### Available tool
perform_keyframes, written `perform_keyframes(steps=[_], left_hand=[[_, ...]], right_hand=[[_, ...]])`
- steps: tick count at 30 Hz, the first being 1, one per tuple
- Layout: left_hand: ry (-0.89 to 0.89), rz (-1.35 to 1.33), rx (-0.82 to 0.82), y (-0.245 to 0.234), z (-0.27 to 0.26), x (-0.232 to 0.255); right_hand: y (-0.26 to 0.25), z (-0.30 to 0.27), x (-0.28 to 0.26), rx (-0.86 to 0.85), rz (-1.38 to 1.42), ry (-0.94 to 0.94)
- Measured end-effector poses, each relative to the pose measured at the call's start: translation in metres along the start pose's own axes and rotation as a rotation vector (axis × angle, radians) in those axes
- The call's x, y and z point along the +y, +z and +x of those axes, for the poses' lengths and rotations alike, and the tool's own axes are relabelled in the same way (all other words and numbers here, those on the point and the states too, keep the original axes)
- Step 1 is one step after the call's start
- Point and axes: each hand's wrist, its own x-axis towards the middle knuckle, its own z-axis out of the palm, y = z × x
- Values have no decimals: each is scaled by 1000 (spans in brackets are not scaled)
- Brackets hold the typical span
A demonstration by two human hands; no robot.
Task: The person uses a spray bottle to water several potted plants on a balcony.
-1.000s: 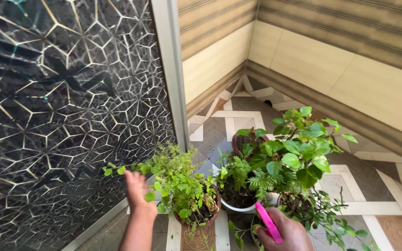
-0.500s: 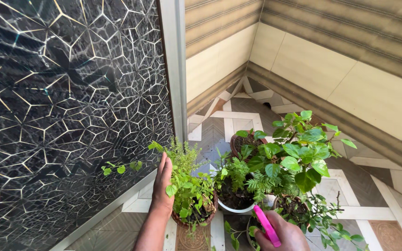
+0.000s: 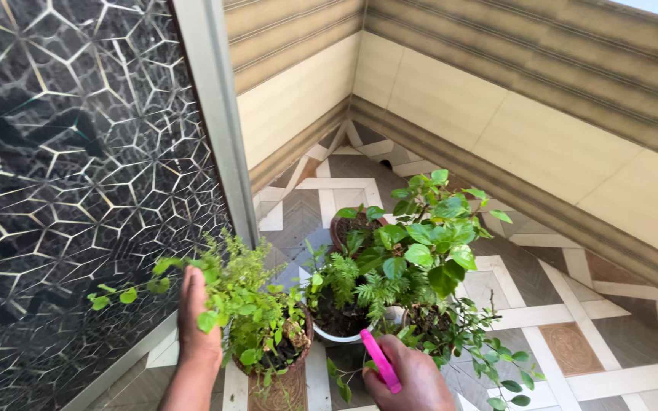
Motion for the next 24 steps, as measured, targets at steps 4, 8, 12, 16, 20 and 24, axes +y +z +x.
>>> perform_keyframes(steps=[4, 8, 12, 16, 20, 24], left_hand=[[-173, -70, 222, -16, 13, -6], [-445, -248, 399, -34, 14, -6], [-815, -184, 527, -23, 4, -3], [-951, -330, 317, -24, -4, -35], [-865, -386, 266, -16, -18, -43], [-808, -209, 247, 20, -39, -20]], right_hand=[[-2, 1, 2, 8, 58, -35], [18, 11, 30, 40, 66, -60], [39, 33, 56, -31, 131, -78], [39, 27, 53, -37, 49, -76], [21, 18, 33, 8, 91, -94], [8, 7, 15, 28, 128, -64]])
